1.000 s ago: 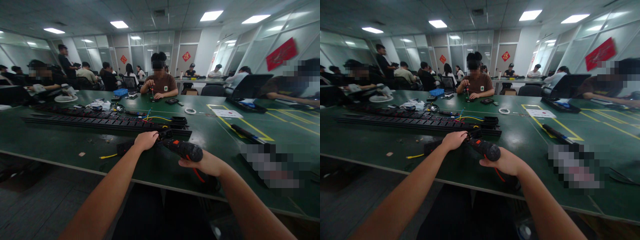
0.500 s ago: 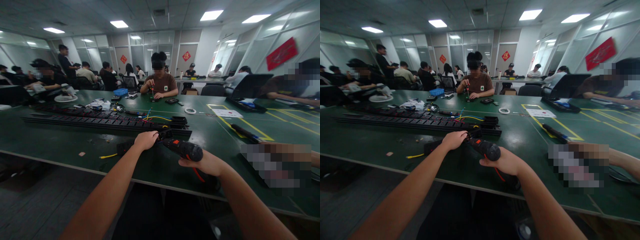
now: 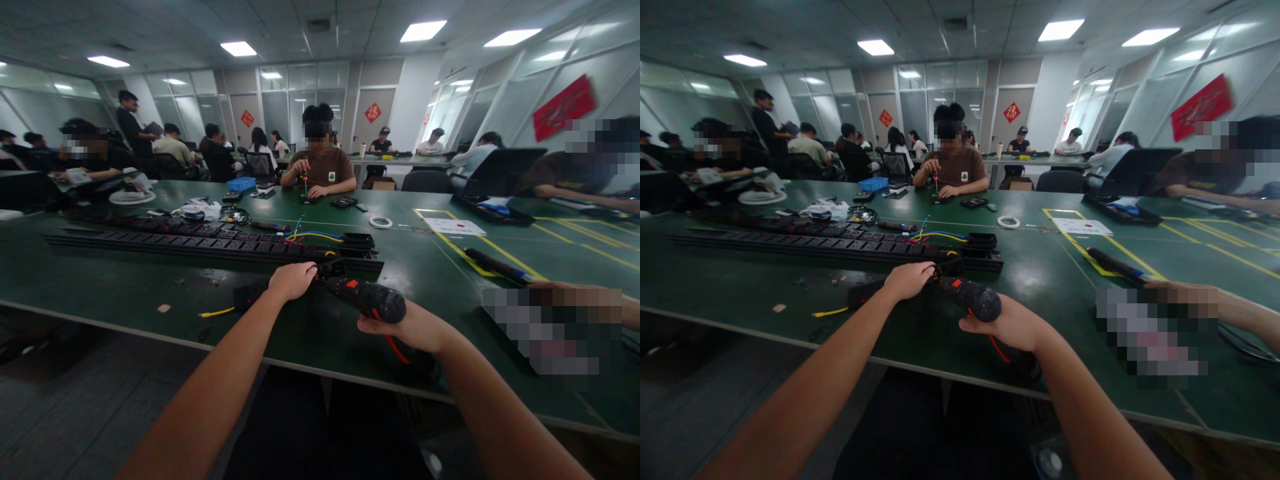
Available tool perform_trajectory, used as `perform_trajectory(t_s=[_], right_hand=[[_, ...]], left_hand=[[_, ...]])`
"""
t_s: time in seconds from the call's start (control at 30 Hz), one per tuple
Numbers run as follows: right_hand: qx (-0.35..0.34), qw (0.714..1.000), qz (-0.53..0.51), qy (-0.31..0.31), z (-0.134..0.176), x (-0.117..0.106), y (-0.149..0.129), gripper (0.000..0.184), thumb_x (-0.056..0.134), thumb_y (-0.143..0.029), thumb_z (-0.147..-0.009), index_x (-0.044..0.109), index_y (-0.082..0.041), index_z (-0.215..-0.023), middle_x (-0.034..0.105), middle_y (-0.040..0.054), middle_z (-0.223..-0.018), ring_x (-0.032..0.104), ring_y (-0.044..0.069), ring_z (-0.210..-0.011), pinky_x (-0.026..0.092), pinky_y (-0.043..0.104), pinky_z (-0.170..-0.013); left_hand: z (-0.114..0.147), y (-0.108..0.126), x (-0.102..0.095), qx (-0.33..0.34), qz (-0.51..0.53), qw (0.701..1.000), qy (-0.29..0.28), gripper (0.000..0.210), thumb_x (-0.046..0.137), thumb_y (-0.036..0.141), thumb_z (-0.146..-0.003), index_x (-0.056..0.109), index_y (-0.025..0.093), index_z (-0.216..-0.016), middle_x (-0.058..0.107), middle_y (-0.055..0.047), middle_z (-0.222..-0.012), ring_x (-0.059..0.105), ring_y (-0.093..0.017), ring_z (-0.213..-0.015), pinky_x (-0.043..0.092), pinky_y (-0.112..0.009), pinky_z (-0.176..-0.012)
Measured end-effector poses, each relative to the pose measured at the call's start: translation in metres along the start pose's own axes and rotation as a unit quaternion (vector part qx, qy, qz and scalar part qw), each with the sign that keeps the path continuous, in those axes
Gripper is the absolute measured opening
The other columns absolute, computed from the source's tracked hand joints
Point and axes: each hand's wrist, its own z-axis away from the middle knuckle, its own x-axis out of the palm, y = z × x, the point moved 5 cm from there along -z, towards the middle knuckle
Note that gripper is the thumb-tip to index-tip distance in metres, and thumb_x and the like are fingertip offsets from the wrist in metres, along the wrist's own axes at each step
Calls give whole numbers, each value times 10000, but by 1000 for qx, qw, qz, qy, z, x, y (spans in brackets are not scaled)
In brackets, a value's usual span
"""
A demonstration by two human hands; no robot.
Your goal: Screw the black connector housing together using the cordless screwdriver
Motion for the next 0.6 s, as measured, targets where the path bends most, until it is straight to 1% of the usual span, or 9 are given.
perform_trajectory(t_s=[0.2, 0.47, 0.6], right_hand=[[0, 1000, -7, -12, -2, 2, 4, 320, 764, -483, -769, 708, -183, -866, 676, 6, -859, 596, 204, -841, 500, 366, -869], [-1, 1000, 7, 0, -1, 0, 0, 364, 768, -480, -761, 726, -187, -973, 673, 4, -840, 593, 205, -811, 510, 367, -853], [-6, 1000, 5, 0, 0, 0, -1, 367, 766, -490, -760, 727, -198, -978, 675, 3, -841, 593, 204, -805, 515, 372, -856]], left_hand=[[0, 1, 0, 1, -4, 1000, 2, 544, 258, 521, -1016, 594, 332, -1401, 651, -26, -1381, 631, -278, -1211, 472, -390, -992], [2, 2, -2, -2, 0, 1000, 2, 531, 276, 515, -1017, 597, 332, -1399, 651, -22, -1382, 627, -273, -1217, 472, -379, -993], [1, 1, -1, 4, -1, 1000, 5, 543, 267, 516, -1018, 590, 320, -1408, 653, -34, -1378, 629, -279, -1213, 474, -391, -990]])
